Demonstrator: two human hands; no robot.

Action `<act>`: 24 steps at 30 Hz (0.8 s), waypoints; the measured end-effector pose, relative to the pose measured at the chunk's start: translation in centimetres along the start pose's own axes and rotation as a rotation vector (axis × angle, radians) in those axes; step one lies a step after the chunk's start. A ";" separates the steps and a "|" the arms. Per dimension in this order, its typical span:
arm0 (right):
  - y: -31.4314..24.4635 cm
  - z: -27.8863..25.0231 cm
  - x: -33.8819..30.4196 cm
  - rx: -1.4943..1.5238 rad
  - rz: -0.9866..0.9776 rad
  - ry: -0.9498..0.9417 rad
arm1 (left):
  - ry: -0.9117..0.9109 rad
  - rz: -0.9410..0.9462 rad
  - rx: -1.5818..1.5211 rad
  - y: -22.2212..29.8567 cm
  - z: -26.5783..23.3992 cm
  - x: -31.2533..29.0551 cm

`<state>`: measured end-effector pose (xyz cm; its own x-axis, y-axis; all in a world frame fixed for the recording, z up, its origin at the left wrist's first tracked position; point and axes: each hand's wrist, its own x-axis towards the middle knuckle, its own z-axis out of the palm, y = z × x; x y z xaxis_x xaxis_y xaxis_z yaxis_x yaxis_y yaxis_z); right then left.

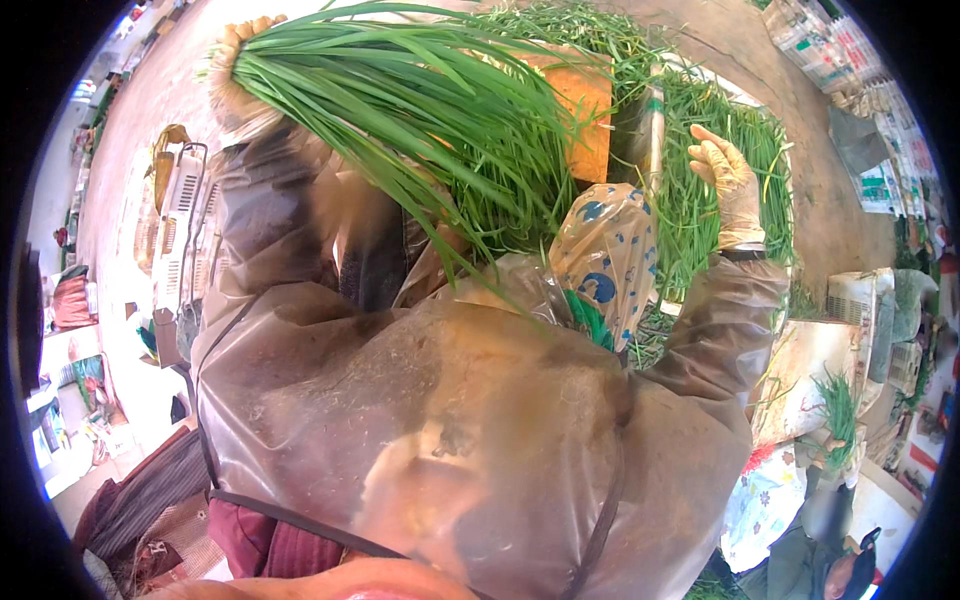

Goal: The person gathers green onions from a crate, aligns them on a wooden board, and secures the bundle with a red tie by hand.

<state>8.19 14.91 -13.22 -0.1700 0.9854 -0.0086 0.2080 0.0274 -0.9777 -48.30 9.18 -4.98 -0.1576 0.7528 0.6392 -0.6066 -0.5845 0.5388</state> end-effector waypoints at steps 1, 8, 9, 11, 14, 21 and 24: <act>0.2 0.5 0.0 0.004 -0.004 -0.001 | 0.078 0.045 0.031 0.1 4.1 -1.0; -7.6 7.9 -5.6 0.170 -0.336 0.294 | 0.516 -0.056 0.033 -2.9 12.4 -0.7; -8.4 8.3 -6.8 0.191 -0.418 0.205 | 0.582 -0.106 -0.021 -3.5 11.4 -0.9; -10.1 10.9 -9.4 0.261 -0.547 -0.049 | 0.574 -0.244 -0.056 -4.4 7.5 -2.1; -11.6 14.0 -10.0 -0.379 -0.812 -0.274 | 0.419 -0.312 -0.152 -7.8 5.3 -4.7; -6.3 19.4 -10.0 -0.484 -0.571 -0.117 | 0.401 -0.387 -0.190 -13.7 7.5 -10.5; -5.8 20.0 -9.1 -0.512 -0.641 -0.099 | 0.617 -0.495 -0.318 -15.0 7.8 -11.6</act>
<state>-10.72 2.38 -11.69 -0.4837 0.7342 0.4764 0.4511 0.6756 -0.5831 -31.31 6.83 -16.24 -0.1571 0.9833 -0.0922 -0.8929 -0.1015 0.4388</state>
